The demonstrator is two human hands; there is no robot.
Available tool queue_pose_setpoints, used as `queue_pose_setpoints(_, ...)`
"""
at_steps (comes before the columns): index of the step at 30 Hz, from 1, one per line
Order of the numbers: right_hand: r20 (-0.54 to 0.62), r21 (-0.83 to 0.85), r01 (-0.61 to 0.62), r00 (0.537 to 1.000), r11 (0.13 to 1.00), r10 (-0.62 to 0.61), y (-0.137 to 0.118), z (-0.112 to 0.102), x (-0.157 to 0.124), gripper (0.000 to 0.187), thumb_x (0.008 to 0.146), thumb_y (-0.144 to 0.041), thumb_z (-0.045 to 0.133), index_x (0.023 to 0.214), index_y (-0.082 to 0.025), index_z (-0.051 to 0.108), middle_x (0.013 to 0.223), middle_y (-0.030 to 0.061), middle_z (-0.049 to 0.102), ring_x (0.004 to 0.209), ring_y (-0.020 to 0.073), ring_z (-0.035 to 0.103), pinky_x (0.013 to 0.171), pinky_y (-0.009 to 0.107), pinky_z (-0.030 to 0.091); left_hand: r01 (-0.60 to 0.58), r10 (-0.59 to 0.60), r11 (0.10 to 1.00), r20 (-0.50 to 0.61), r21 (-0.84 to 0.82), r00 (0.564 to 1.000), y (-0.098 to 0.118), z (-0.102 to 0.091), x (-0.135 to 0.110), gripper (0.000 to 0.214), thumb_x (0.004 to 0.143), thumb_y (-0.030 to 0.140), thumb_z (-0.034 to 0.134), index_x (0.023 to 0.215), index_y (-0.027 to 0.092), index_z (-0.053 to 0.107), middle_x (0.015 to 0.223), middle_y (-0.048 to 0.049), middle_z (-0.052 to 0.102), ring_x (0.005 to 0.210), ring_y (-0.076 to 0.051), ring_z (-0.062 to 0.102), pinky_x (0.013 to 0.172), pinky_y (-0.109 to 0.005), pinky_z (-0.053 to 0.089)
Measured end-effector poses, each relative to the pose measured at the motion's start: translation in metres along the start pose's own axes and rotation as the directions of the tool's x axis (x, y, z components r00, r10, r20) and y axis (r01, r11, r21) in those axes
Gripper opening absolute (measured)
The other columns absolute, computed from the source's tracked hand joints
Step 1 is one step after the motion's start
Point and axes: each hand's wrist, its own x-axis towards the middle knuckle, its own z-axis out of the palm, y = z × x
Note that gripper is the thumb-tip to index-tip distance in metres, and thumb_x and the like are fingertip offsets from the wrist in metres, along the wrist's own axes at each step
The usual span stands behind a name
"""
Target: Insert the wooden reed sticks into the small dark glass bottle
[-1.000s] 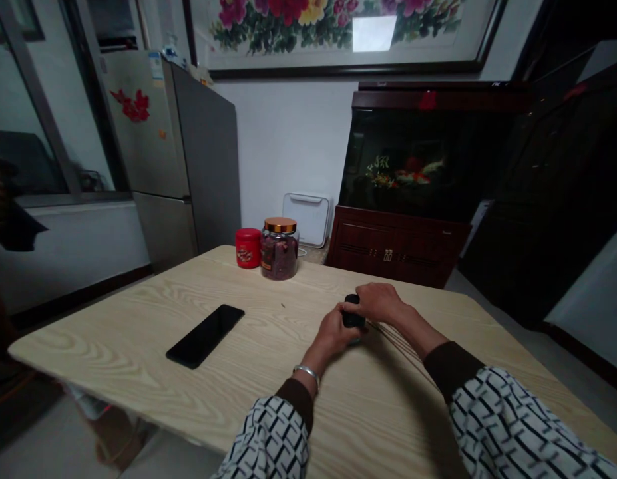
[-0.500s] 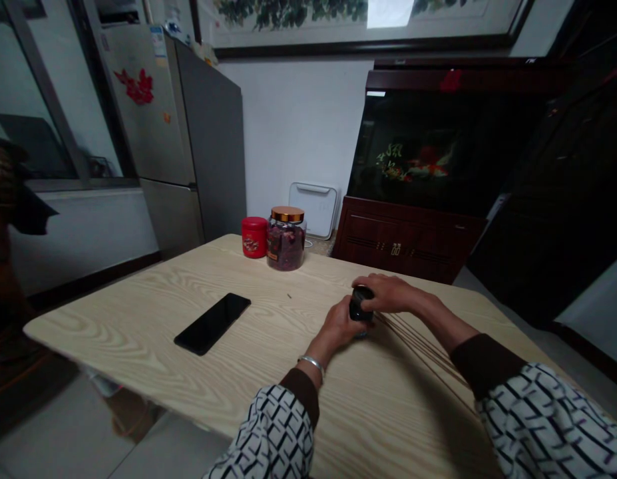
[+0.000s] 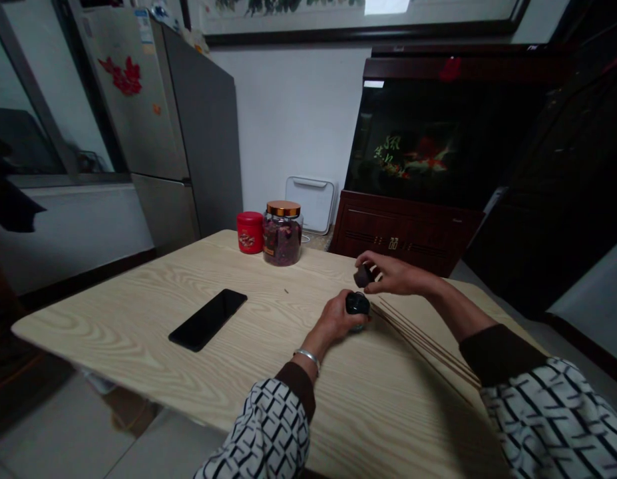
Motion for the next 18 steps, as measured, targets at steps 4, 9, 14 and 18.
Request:
queue_pose_setpoints(4,-0.161,0.182,-0.013,0.986,0.983,0.043,0.014,0.011,-0.038,0.053,0.076,-0.032,0.069,0.120,-0.022,0.041,0.104,0.0042,0.062,0.094,0.0184,0.061,0.081,0.031,0.049,0.011,-0.011,1.000,0.008,-0.020,1.000,0.002,-0.001,0.000,0.061,0.065,0.038,0.084,0.118,0.018,0.062,0.099,-0.0055,0.070,0.091,-0.021,0.064,0.079,-0.030,0.049)
queue_pose_setpoints(9,-0.328,0.483,-0.033,0.920,0.875,0.215,0.045,0.091,-0.105,0.049,0.077,-0.038,0.075,0.115,-0.027,0.046,0.112,0.0058,0.062,0.103,0.0224,0.062,0.088,0.037,0.050,0.028,-0.028,0.998,0.010,-0.049,1.000,0.005,-0.001,-0.001,0.060,0.065,0.037,0.084,0.116,0.016,0.062,0.101,-0.0082,0.070,0.092,-0.022,0.064,0.081,-0.031,0.050)
queue_pose_setpoints(14,-0.349,0.467,-0.092,0.895,0.880,0.279,0.062,0.142,-0.131,0.042,0.079,-0.038,0.074,0.109,-0.026,0.047,0.108,0.0046,0.065,0.102,0.0222,0.064,0.092,0.038,0.048,0.033,-0.033,0.998,0.005,-0.050,0.999,0.003,0.000,-0.001,0.059,0.065,0.040,0.085,0.115,0.017,0.062,0.099,-0.0070,0.070,0.090,-0.022,0.064,0.080,-0.032,0.050)
queue_pose_setpoints(18,-0.370,0.346,-0.112,0.896,0.931,0.245,0.057,0.149,-0.133,0.043,0.077,-0.035,0.073,0.110,-0.025,0.047,0.114,0.0064,0.065,0.112,0.0239,0.062,0.097,0.039,0.047,0.032,-0.031,0.998,0.013,-0.054,0.999,0.000,0.001,0.001,0.060,0.065,0.039,0.085,0.116,0.017,0.062,0.100,-0.0076,0.070,0.091,-0.022,0.064,0.081,-0.033,0.051)
